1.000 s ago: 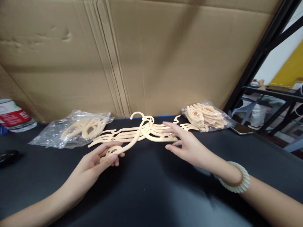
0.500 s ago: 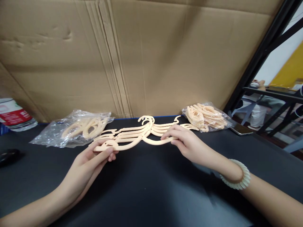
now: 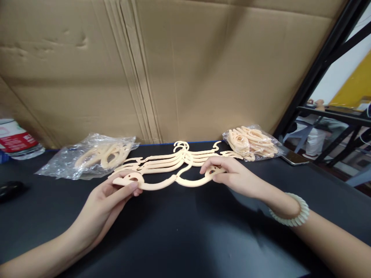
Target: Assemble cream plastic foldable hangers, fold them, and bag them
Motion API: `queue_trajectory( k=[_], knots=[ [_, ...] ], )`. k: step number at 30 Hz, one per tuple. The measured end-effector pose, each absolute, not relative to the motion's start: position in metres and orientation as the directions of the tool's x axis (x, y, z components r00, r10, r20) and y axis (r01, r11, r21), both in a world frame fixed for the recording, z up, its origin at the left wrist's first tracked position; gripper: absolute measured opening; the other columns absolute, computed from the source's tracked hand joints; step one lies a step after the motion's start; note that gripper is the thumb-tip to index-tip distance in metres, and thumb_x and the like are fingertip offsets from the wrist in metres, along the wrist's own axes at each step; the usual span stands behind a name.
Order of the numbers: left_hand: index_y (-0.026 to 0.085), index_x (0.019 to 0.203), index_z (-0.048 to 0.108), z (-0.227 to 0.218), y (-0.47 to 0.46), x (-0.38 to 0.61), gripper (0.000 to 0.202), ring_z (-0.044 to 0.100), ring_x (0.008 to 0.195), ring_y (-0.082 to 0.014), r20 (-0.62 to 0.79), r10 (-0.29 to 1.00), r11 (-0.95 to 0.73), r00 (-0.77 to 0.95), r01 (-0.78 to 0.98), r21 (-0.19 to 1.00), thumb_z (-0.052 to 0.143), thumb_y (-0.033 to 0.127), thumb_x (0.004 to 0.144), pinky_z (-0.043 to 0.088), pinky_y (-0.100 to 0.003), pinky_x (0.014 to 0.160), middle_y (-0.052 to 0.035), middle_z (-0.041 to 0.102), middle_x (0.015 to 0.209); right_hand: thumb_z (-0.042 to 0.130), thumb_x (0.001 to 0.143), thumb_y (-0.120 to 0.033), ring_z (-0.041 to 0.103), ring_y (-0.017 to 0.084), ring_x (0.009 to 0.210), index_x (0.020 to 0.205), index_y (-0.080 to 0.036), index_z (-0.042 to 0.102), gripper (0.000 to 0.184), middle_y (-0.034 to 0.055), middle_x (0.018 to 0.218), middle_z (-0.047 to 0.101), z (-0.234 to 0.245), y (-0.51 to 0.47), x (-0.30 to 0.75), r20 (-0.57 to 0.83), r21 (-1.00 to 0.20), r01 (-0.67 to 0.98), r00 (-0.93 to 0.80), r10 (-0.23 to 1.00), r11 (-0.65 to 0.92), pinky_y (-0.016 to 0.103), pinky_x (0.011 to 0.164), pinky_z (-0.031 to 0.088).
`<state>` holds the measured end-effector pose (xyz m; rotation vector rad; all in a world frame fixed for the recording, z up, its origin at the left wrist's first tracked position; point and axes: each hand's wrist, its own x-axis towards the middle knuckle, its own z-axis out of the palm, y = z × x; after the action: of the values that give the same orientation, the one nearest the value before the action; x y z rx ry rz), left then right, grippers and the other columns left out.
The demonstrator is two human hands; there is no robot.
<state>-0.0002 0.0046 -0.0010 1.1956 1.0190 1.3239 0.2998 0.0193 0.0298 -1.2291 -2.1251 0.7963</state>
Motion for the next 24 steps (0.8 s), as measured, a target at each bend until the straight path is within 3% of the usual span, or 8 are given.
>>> queue_trajectory(
  k=[4,8,12,16,20,24],
  knots=[
    [0.019,0.091,0.066,0.0,0.004,0.001,0.02,0.053,0.07,-0.0113,0.116,0.991,-0.107,0.066,-0.122,0.987,0.077,0.027,0.077,0.046,-0.02,0.071,0.003,0.061,0.072,0.053,0.078,-0.02,0.049,0.016,0.069,0.089,-0.02,0.061,0.014,0.0009,0.078,0.056,0.028,0.017,0.298,0.17,-0.736,0.556,-0.4,0.901,0.386,0.028,0.06,0.04],
    [0.02,0.095,0.065,-0.001,0.004,0.0,0.024,0.054,0.07,-0.0116,0.109,0.991,-0.099,0.08,-0.12,0.988,0.078,0.027,0.076,0.047,-0.019,0.065,0.002,0.062,0.079,0.06,0.079,-0.025,0.054,0.015,0.07,0.097,-0.02,0.06,0.018,0.0016,0.084,0.058,0.028,0.016,0.295,0.16,-0.818,0.459,-0.4,0.902,0.348,0.028,0.063,0.045],
    [0.019,0.085,0.065,-0.001,0.005,0.0,0.014,0.055,0.071,-0.0118,0.1,0.977,-0.092,0.187,-0.056,0.994,0.074,0.027,0.08,0.048,-0.018,0.063,0.0005,0.063,0.082,0.067,0.081,-0.03,0.057,0.013,0.069,0.107,-0.02,0.056,0.03,0.0036,0.091,0.061,0.024,0.015,0.29,0.115,-0.951,0.227,-0.377,0.919,0.212,0.027,0.061,0.049],
    [0.017,0.086,0.066,0.0,0.004,0.002,0.014,0.056,0.071,-0.0117,0.111,0.958,-0.115,0.265,-0.001,0.993,0.07,0.031,0.085,0.049,-0.019,0.063,-0.0008,0.062,0.083,0.07,0.081,-0.027,0.06,0.012,0.07,0.115,-0.021,0.049,0.041,0.0042,0.094,0.063,0.016,0.011,0.281,0.072,-0.997,-0.045,-0.399,0.914,0.059,0.028,0.066,0.052],
    [0.017,0.09,0.066,0.0,0.005,0.001,0.017,0.058,0.066,-0.0099,0.092,0.941,-0.102,0.326,0.012,0.995,0.069,0.033,0.086,0.051,-0.018,0.059,0.0002,0.062,0.083,0.073,0.08,-0.023,0.064,0.013,0.076,0.103,-0.022,0.048,0.034,0.0024,0.092,0.064,0.008,0.008,0.275,0.022,-0.981,-0.184,-0.438,0.899,-0.066,0.028,0.071,0.053],
    [0.018,0.095,0.065,-0.001,0.004,0.001,0.019,0.062,0.069,-0.0109,0.069,0.928,-0.079,0.366,0.011,0.997,0.068,0.034,0.086,0.055,-0.019,0.06,0.0004,0.063,0.086,0.073,0.081,-0.02,0.064,0.013,0.085,0.095,-0.017,0.057,0.022,0.0051,0.098,0.066,0.005,0.006,0.271,0.013,-0.984,-0.156,-0.538,0.843,-0.084,0.028,0.08,0.051]
  ],
)
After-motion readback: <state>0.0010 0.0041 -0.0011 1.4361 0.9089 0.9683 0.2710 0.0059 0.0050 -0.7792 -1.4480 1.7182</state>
